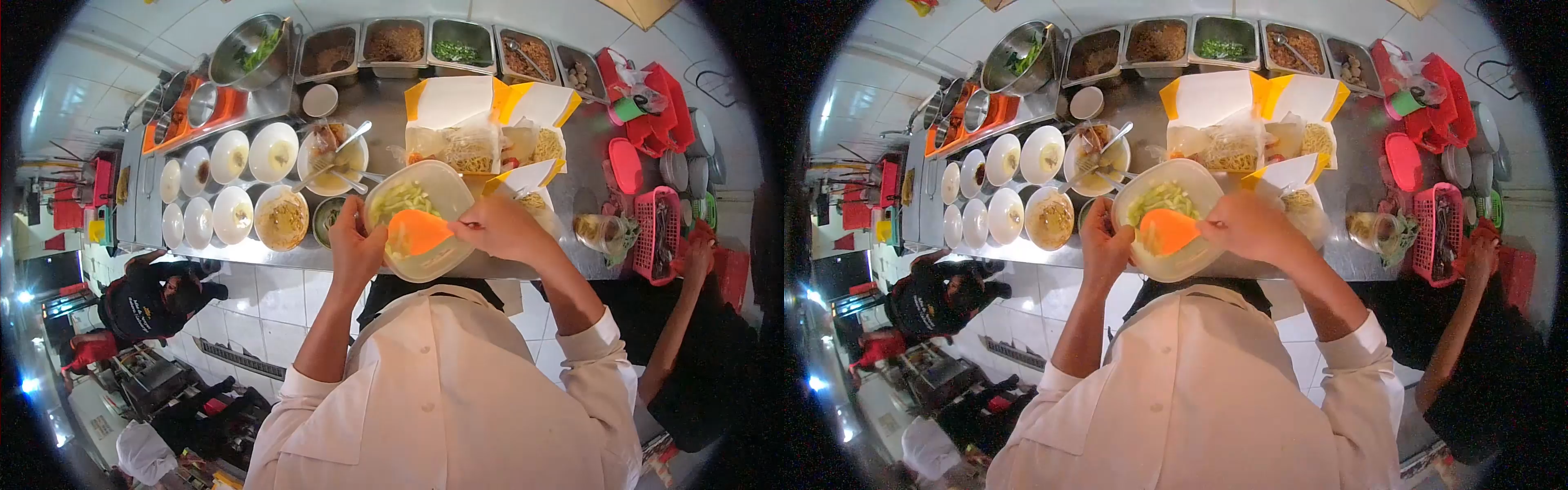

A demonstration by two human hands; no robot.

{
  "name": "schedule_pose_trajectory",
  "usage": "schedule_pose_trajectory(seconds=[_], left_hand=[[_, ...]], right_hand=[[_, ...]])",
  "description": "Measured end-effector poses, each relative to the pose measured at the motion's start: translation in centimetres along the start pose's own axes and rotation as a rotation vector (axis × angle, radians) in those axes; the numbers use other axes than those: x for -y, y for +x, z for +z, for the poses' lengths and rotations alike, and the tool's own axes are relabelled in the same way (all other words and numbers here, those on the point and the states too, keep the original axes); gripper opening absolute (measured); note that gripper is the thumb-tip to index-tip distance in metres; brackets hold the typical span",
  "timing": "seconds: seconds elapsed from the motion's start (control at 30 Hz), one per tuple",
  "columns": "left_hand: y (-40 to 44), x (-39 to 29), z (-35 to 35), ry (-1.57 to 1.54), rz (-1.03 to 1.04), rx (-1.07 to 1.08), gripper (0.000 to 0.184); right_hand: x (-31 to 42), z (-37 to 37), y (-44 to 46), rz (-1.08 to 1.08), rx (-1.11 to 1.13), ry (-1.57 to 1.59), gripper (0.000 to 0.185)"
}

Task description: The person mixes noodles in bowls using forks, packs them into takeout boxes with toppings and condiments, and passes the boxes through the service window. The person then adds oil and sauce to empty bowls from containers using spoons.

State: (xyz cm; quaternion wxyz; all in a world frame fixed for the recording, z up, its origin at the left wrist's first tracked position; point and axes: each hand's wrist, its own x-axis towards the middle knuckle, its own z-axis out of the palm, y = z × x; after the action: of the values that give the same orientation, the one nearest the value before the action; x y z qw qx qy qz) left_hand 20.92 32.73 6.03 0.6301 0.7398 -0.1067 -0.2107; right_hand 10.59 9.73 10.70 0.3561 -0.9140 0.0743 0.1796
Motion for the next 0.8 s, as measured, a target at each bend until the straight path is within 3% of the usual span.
schedule_pose_trajectory(seconds=[0.23,0.33,0.4,0.43,0.5,0.57,0.63,0.8], left_hand=[[-0.5,-0.4,0.0,-0.013,-0.017,0.001,0.015],[-0.9,0.5,0.0,0.069,0.083,-0.041,0.016],[-1.9,-0.3,0.1,-0.032,-0.146,-0.067,0.019],[-2.3,-0.2,0.0,-0.037,-0.142,-0.069,0.019],[-3.0,0.2,-0.6,-0.092,-0.198,-0.044,0.021],[-3.2,0.6,-0.8,-0.085,-0.205,-0.039,0.02],[-3.3,0.5,-0.8,-0.149,-0.201,-0.047,0.02],[-3.0,1.1,-0.4,-0.144,-0.118,-0.063,0.019]], right_hand=[[-2.2,-0.9,-1.4,0.052,-0.083,0.182,0.031],[-2.5,-2.4,-1.6,0.089,-0.042,0.375,0.031],[-3.7,-4.3,-1.4,0.022,-0.09,0.318,0.032],[-4.0,-5.2,-1.1,0.02,-0.091,0.311,0.032],[-4.2,-7.2,-0.1,0.209,-0.199,0.222,0.035],[-5.4,-7.1,3.0,0.224,-0.261,0.123,0.033],[-5.5,-6.0,6.6,0.282,-0.358,-0.288,0.028],[-6.5,-1.6,12.3,0.165,-0.352,-0.621,0.026]])
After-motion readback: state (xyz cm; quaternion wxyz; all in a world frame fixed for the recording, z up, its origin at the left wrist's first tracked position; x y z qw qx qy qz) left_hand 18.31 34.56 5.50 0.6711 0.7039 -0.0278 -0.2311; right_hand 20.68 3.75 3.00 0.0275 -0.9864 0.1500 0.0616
